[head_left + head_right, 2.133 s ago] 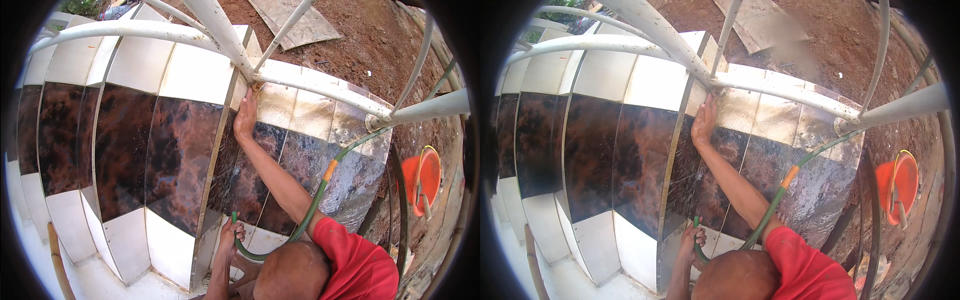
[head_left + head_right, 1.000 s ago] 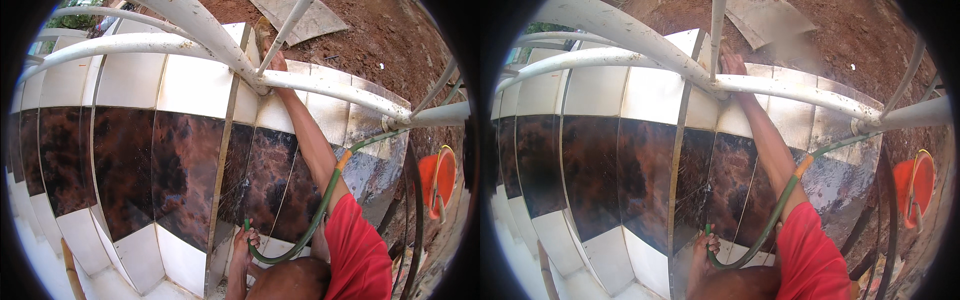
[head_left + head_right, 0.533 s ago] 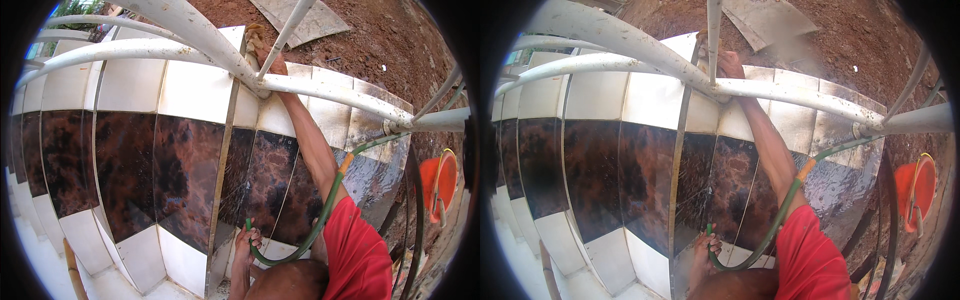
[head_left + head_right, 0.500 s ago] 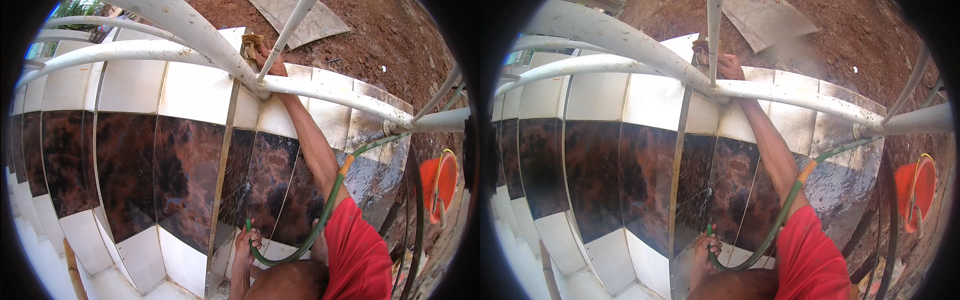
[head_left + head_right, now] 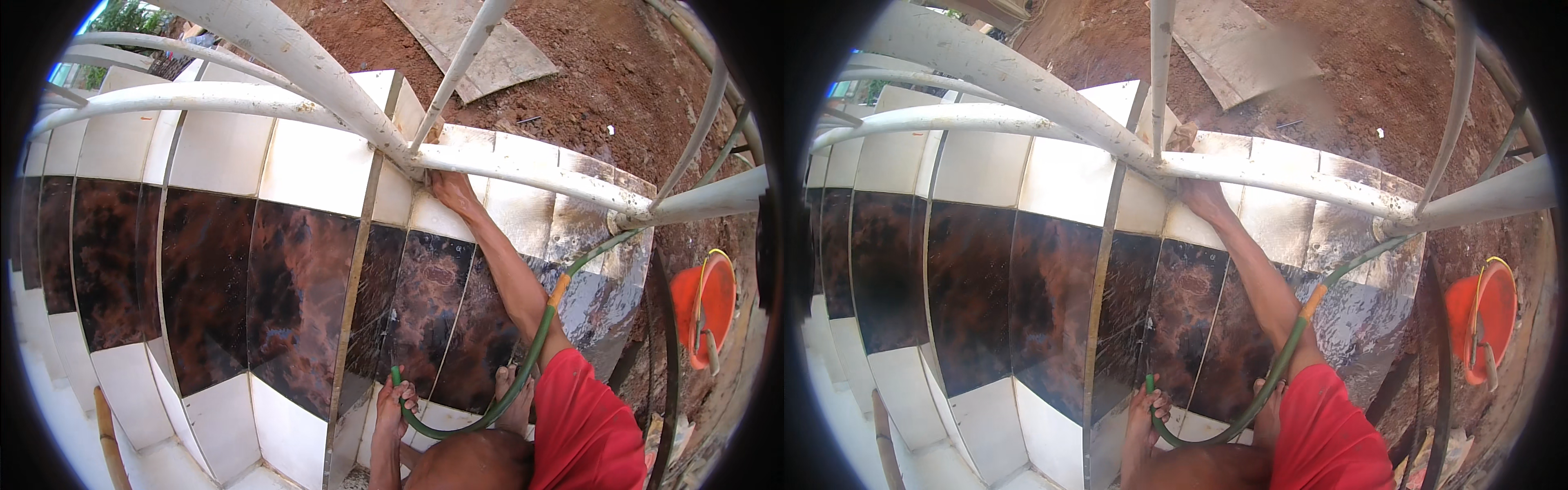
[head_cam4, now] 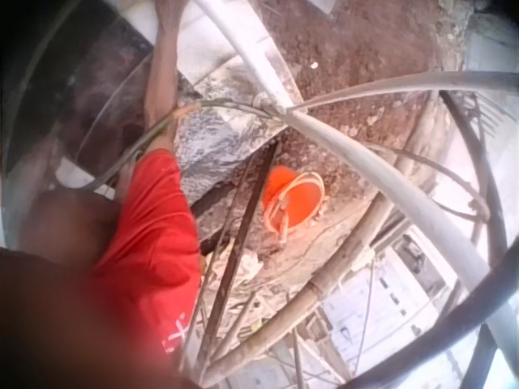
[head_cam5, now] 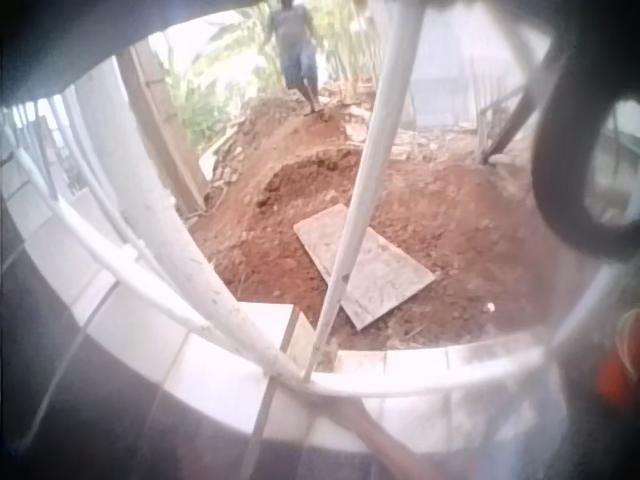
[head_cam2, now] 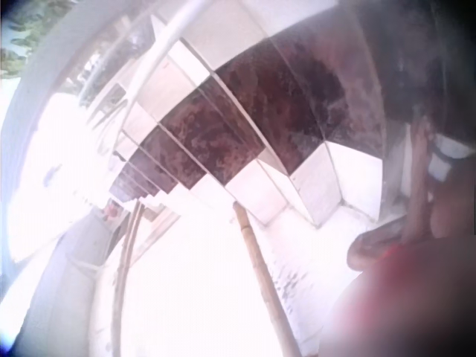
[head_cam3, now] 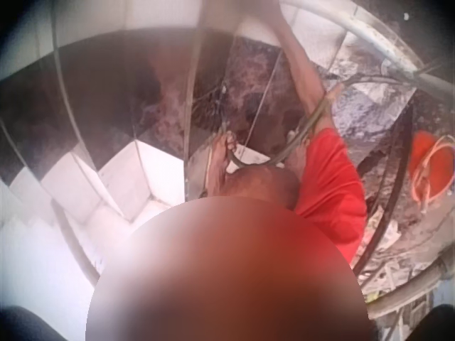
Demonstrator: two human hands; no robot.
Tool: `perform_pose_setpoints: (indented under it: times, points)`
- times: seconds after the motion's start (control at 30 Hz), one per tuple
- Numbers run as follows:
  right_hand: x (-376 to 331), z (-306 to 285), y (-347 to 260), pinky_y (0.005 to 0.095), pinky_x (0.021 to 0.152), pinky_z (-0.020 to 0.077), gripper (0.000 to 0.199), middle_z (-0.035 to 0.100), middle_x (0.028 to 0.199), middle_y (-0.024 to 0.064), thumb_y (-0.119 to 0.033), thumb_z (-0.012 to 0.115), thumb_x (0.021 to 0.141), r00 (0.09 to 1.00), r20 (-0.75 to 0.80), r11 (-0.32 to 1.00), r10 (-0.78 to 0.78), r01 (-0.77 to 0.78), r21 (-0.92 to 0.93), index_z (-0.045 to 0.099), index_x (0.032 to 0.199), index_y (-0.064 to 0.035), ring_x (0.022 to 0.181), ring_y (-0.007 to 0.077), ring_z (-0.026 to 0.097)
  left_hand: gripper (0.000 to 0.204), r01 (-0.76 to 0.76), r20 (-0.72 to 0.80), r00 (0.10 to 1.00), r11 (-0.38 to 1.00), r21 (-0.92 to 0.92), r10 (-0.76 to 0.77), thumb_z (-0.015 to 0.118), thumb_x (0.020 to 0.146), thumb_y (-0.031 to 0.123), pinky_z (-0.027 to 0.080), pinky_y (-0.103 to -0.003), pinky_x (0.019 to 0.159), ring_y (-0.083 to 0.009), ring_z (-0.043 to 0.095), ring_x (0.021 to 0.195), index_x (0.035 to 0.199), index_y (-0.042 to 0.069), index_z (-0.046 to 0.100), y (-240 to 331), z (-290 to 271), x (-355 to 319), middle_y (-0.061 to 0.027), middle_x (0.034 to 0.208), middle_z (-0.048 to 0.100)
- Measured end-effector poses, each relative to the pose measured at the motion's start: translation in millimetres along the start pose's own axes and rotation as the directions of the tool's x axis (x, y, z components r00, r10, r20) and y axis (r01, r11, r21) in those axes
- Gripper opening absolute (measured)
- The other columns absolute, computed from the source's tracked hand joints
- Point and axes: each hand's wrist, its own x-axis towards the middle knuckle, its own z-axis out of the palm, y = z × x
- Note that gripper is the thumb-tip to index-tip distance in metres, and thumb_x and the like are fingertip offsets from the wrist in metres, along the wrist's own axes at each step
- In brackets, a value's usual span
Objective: The person cleans a spiral staircase by spraying water from a hose and scrubbing the white and dark tiles with a sponge. The person moves along the stairs, rinsing and wiping the surfaces repeatedly.
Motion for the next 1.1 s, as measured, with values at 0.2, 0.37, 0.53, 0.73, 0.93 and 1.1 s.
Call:
perform_pose_setpoints:
  times: [0.2,0.37,0.53,0.73,0.93,1.1]
  points:
    - [37.1,8.0,0.5,0.0468,0.101,0.0517,0.036,0.069,0.126,0.0246,-0.015,0.051,0.104,0.978,-0.023,0.977,0.209,-0.210,-0.047,0.062,0.136,-0.0001,0.116,0.0425,0.067,0.037,0.043,0.100,0.995,0.987,-0.155,-0.028,0.051,0.106,0.008,0.041,-0.024,0.050,-0.0078,0.047,0.057,0.143,0.014,0.051,0.1,-2.7,1.3,0.0027,0.077,0.050]
    - [-46.5,-16.6,-25.7,0.0488,0.096,0.0514,0.041,0.068,0.125,0.0268,-0.002,0.052,0.094,0.992,0.054,0.989,0.115,-0.109,-0.104,0.064,0.134,-0.0012,0.111,0.0455,0.066,0.037,-0.043,0.050,0.997,0.988,-0.146,0.051,0.052,0.105,0.008,0.039,-0.024,0.048,-0.0079,0.046,0.055,0.142,0.015,0.053,1.5,-4.5,8.8,0.0029,0.075,0.049]
    - [-208.4,-112.3,-69.0,0.0417,0.093,0.0512,0.051,0.067,0.110,0.0225,0.011,0.045,0.089,0.957,0.217,0.981,0.192,-0.189,-0.037,0.063,0.135,-0.0033,0.103,0.0410,0.066,0.039,-0.022,0.107,0.993,0.976,-0.217,0.046,0.051,0.105,0.009,0.039,-0.023,0.046,-0.0076,0.046,0.054,0.144,0.015,0.050,-10.1,9.6,16.3,0.0034,0.074,0.048]
    - [-270.2,-319.3,-165.4,0.0491,0.091,0.0533,0.044,0.071,0.109,0.0220,0.000,0.057,0.080,0.648,0.438,0.769,0.623,-0.409,-0.491,0.073,0.121,-0.0085,0.105,0.0436,0.068,0.045,-0.178,0.135,0.973,0.982,-0.070,0.186,0.053,0.108,0.015,0.038,-0.023,0.043,-0.0064,0.043,0.050,0.152,0.015,0.043,9.1,33.7,21.4,0.0039,0.073,0.046]
    - [-190.8,-402.2,-286.3,0.0424,0.082,0.0558,0.038,0.072,0.102,0.0188,0.007,0.049,0.086,0.891,0.052,0.718,0.450,-0.327,-0.614,0.073,0.114,-0.0011,0.091,0.0372,0.073,0.041,-0.432,0.338,0.864,0.895,0.116,0.373,0.051,0.111,0.022,0.034,-0.020,0.041,-0.0027,0.038,0.048,0.148,0.006,0.048,52.9,79.0,40.9,0.0046,0.072,0.041]
    - [-81.7,-269.7,-268.1,0.0432,0.083,0.0546,0.047,0.070,0.105,0.0182,0.006,0.051,0.090,0.976,0.198,0.919,0.095,-0.010,-0.393,0.070,0.130,-0.0090,0.092,0.0354,0.071,0.040,-0.527,0.400,0.791,0.848,0.059,0.463,0.051,0.112,0.026,0.032,-0.020,0.042,-0.0028,0.037,0.048,0.147,0.005,0.051,96.3,109.4,39.6,0.0056,0.070,0.041]
